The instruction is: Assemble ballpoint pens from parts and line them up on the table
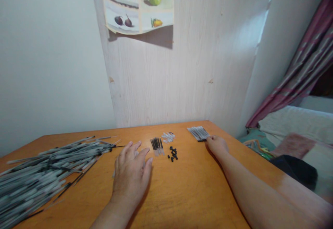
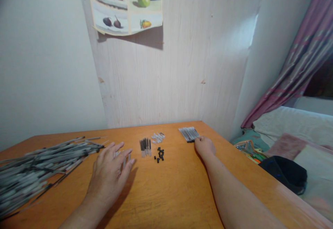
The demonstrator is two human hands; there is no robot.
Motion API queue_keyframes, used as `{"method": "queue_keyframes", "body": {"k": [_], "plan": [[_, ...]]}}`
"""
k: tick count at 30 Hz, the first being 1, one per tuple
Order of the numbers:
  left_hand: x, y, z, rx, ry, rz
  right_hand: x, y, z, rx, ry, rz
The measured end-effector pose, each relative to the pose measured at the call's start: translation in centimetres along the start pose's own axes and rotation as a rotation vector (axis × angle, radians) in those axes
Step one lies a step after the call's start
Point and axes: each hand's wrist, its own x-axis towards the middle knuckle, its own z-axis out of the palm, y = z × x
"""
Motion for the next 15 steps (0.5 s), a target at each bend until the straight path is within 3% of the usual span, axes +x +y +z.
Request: {"method": "queue_keyframes", "body": {"k": [15], "plan": [[-0.04, 0.03, -0.02, 0.009, -0.013, -0.014, 0.07, -0.02, 0.1, -0.018, 0.006, -0.01]]}}
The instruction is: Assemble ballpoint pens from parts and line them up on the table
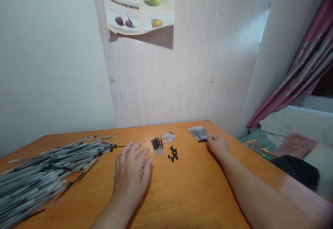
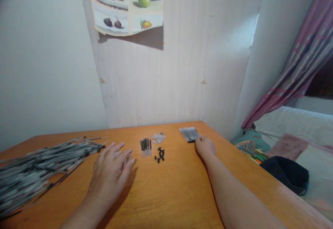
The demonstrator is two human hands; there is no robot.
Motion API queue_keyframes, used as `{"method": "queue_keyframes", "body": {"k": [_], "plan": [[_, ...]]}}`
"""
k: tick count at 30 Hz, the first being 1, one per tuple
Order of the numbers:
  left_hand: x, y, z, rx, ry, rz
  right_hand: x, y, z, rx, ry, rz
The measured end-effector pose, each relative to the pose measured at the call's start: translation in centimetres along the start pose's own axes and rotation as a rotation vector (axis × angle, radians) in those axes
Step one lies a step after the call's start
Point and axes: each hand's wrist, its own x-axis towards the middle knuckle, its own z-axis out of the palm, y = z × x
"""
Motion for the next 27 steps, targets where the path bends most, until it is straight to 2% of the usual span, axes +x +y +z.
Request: {"method": "queue_keyframes", "body": {"k": [12, 21, 27], "plan": [[0.4, -1.0, 0.0, -0.009, 0.005, -0.075, -1.1, -0.6, -0.4, 0.023, 0.083, -0.054], [0.8, -2.2, 0.2, -0.075, 0.017, -0.194, -2.6, -1.7, -0.8, 0.065, 0.194, -0.2], [1.3, -4.2, 0.5, -0.208, 0.072, -0.306, -3.0, -2.8, -0.9, 0.091, 0.209, -0.36]]}}
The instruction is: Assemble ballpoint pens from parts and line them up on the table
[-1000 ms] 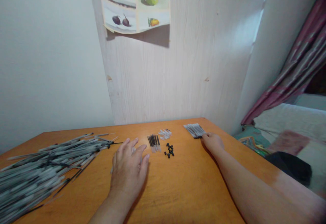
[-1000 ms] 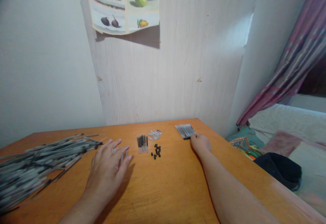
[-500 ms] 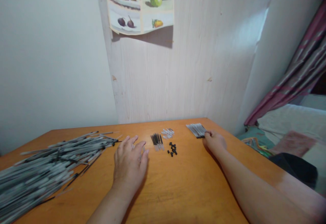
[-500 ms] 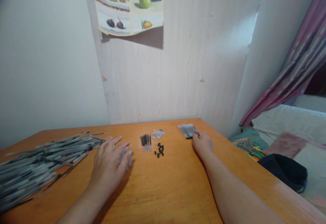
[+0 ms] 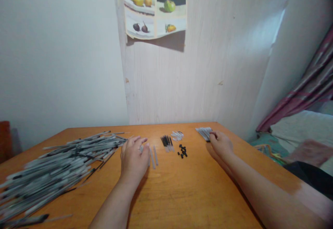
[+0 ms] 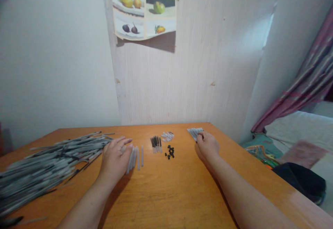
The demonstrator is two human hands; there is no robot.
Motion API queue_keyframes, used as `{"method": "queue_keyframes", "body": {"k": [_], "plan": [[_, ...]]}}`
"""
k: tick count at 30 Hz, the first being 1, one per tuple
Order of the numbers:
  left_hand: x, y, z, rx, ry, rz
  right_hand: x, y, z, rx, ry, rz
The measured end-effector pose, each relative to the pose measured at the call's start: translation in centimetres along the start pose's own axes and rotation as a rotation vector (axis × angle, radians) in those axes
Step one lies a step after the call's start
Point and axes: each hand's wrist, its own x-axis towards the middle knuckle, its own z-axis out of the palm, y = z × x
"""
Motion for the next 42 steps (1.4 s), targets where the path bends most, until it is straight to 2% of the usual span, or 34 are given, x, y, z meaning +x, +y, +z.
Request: {"method": "queue_keyframes", "body": {"k": [5, 10, 17, 22, 26, 30, 42], "plan": [[0.6, -1.5, 0.3, -0.184, 0.01, -0.159, -0.5, -2.2, 0.2, 0.038, -0.009, -0.14], [0.6, -2.0, 0.9, -0.358, 0.008, -0.361, -2.6, -6.4, 0.0, 0.11, -0.071, -0.254], [0.8, -1.2, 0.6, -0.626, 0.057, -0.545, -7.4, -13.7, -0.5, 0.143, -0.352, -0.321], [1.0, -0.5, 0.1, -0.721, 0.074, -0.597, -10.5, -17.1, 0.2, 0.082, -0.531, -0.312], [1.1, -0.1, -0.3, -0.759, 0.098, -0.612, -11.7, -18.5, 1.2, 0.015, -0.558, -0.298], [1.1, 0.1, -0.5, -0.792, 0.096, -0.628, -11.6, -19.4, 2.0, -0.038, -0.557, -0.29], [1.0, 0.3, -0.3, -0.8, 0.077, -0.625, -10.9, -20.4, 2.8, -0.099, -0.597, -0.235]]}}
